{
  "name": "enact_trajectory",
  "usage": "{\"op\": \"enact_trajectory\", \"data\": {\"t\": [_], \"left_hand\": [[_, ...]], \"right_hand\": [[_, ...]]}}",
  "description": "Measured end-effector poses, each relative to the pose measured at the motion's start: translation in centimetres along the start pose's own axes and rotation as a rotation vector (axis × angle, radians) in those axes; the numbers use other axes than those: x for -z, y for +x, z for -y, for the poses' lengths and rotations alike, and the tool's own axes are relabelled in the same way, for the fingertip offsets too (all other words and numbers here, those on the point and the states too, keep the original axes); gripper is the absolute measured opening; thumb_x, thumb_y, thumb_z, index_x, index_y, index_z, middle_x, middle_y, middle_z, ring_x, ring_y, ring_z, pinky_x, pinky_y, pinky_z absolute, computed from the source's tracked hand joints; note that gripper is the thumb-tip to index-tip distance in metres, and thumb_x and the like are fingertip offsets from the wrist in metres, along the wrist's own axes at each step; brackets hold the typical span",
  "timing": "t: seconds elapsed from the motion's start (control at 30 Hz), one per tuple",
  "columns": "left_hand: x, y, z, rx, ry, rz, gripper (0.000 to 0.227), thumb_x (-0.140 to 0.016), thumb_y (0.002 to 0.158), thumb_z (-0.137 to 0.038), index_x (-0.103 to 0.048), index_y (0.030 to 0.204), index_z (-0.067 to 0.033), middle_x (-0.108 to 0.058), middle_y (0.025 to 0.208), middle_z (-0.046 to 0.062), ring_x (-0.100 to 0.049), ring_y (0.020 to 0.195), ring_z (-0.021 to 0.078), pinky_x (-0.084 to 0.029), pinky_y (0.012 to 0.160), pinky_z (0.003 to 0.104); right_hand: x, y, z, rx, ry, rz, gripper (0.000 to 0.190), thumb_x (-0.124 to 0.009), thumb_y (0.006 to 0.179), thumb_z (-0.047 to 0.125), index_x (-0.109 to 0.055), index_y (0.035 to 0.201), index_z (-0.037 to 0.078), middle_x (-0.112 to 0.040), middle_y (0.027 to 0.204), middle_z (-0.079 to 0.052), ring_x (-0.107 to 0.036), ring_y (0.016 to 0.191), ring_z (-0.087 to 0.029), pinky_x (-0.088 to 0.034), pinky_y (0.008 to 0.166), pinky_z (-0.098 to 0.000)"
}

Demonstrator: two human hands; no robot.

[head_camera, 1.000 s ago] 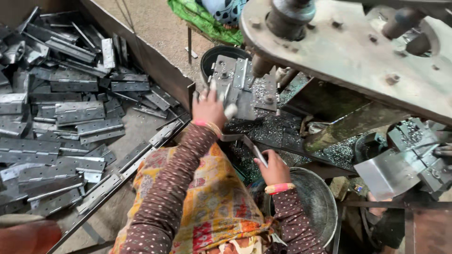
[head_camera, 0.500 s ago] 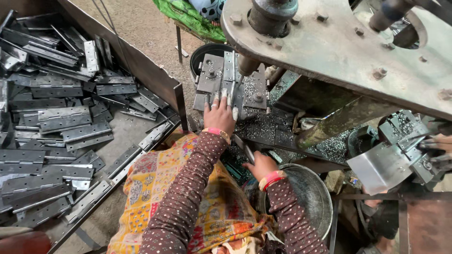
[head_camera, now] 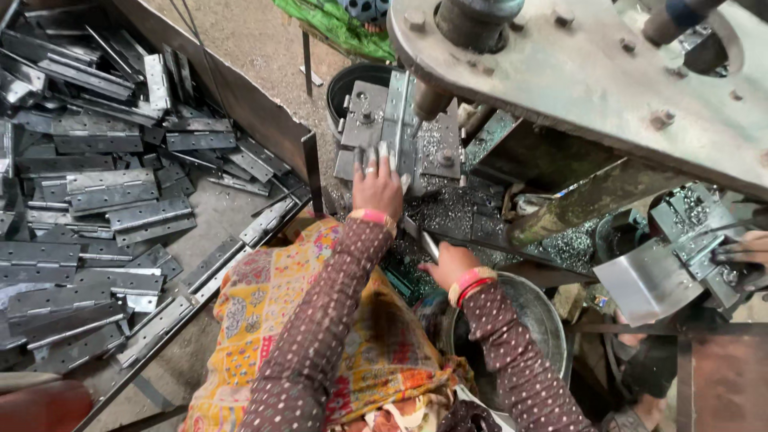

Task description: The person sits on the floor and operates a manual metal press machine. They pick up metal hinge pieces from a nearby bin, place them into the press die, and activate the press to process the metal. The finished pieces are then removed and placed back into the bin.

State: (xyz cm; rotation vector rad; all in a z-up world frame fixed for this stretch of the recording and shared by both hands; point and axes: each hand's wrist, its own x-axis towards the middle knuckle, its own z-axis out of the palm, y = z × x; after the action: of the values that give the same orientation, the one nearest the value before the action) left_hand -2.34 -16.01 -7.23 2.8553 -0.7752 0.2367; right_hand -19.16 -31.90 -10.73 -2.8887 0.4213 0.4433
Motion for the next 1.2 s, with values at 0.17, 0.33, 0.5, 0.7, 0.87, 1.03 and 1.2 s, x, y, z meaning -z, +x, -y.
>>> {"op": "enact_trajectory", "data": {"t": [0.17, 0.33, 0.5, 0.7, 0.87, 1.03, 1.2], "left_hand": [[0.3, 3.0, 0.2, -0.039, 0.085, 0.079, 0.033, -0.049, 0.1, -0.026, -0.07, 0.114, -0.0044, -0.051, 0.147, 0.02, -0.051, 0.135, 0.036, -0.03, 0.117, 0.058], [0.9, -0.3, 0.4, -0.014, -0.044, -0.043, 0.032, -0.051, 0.098, -0.02, -0.071, 0.118, -0.0036, -0.056, 0.144, 0.018, -0.053, 0.136, 0.0333, -0.034, 0.116, 0.056], [-0.2, 1.1, 0.5, -0.005, -0.094, -0.08, 0.032, -0.051, 0.096, -0.018, -0.072, 0.116, -0.0031, -0.057, 0.141, 0.017, -0.055, 0.132, 0.0326, -0.035, 0.113, 0.057], [-0.2, 4.2, 0.3, -0.002, -0.1, -0.05, 0.03, -0.052, 0.097, -0.019, -0.073, 0.112, -0.0043, -0.056, 0.143, 0.016, -0.055, 0.132, 0.0323, -0.036, 0.114, 0.055], [0.8, 1.9, 0.1, -0.014, -0.148, -0.029, 0.028, -0.053, 0.1, -0.017, -0.073, 0.115, -0.0045, -0.056, 0.146, 0.012, -0.053, 0.138, 0.0308, -0.035, 0.119, 0.054], [1.3, 4.0, 1.0, -0.012, -0.08, 0.046, 0.036, -0.051, 0.096, -0.02, -0.068, 0.125, -0.0073, -0.051, 0.148, 0.011, -0.044, 0.141, 0.0307, -0.028, 0.117, 0.057], [0.3, 6.7, 1.9, 0.009, -0.107, 0.098, 0.04, -0.045, 0.103, -0.02, -0.062, 0.136, -0.0071, -0.047, 0.156, 0.009, -0.04, 0.146, 0.028, -0.022, 0.121, 0.055]], "right_hand": [[-5.4, -2.3, -0.2, -0.146, 0.226, 0.144, 0.05, -0.064, 0.098, 0.048, -0.06, 0.108, 0.0, -0.074, 0.085, -0.021, -0.076, 0.072, -0.038, -0.063, 0.063, -0.0474], [-7.6, -3.2, -0.8, -0.028, 0.196, -0.086, 0.047, -0.074, 0.089, 0.045, -0.061, 0.105, 0.002, -0.073, 0.084, -0.023, -0.072, 0.081, -0.042, -0.057, 0.069, -0.0509], [-0.1, -0.3, 0.1, -0.017, 0.023, 0.036, 0.056, -0.078, 0.085, 0.051, -0.061, 0.103, 0.001, -0.073, 0.089, -0.022, -0.072, 0.085, -0.042, -0.058, 0.074, -0.0495], [-6.0, -1.2, -1.4, -0.04, 0.183, 0.002, 0.049, -0.074, 0.088, 0.045, -0.059, 0.105, 0.001, -0.072, 0.088, -0.022, -0.075, 0.077, -0.039, -0.061, 0.067, -0.0473], [-9.2, -2.8, -1.0, -0.055, 0.136, -0.066, 0.051, -0.075, 0.09, 0.048, -0.061, 0.102, 0.001, -0.072, 0.085, -0.023, -0.07, 0.079, -0.042, -0.056, 0.07, -0.0514], [-0.9, -0.3, 0.0, -0.084, 0.105, 0.088, 0.055, -0.077, 0.083, 0.047, -0.058, 0.107, 0.001, -0.071, 0.087, -0.021, -0.073, 0.08, -0.039, -0.058, 0.071, -0.0489], [-2.3, -0.2, -1.4, 0.02, 0.083, 0.038, 0.059, -0.076, 0.085, 0.052, -0.06, 0.105, -0.002, -0.071, 0.083, -0.023, -0.072, 0.077, -0.039, -0.057, 0.069, -0.0481]]}}
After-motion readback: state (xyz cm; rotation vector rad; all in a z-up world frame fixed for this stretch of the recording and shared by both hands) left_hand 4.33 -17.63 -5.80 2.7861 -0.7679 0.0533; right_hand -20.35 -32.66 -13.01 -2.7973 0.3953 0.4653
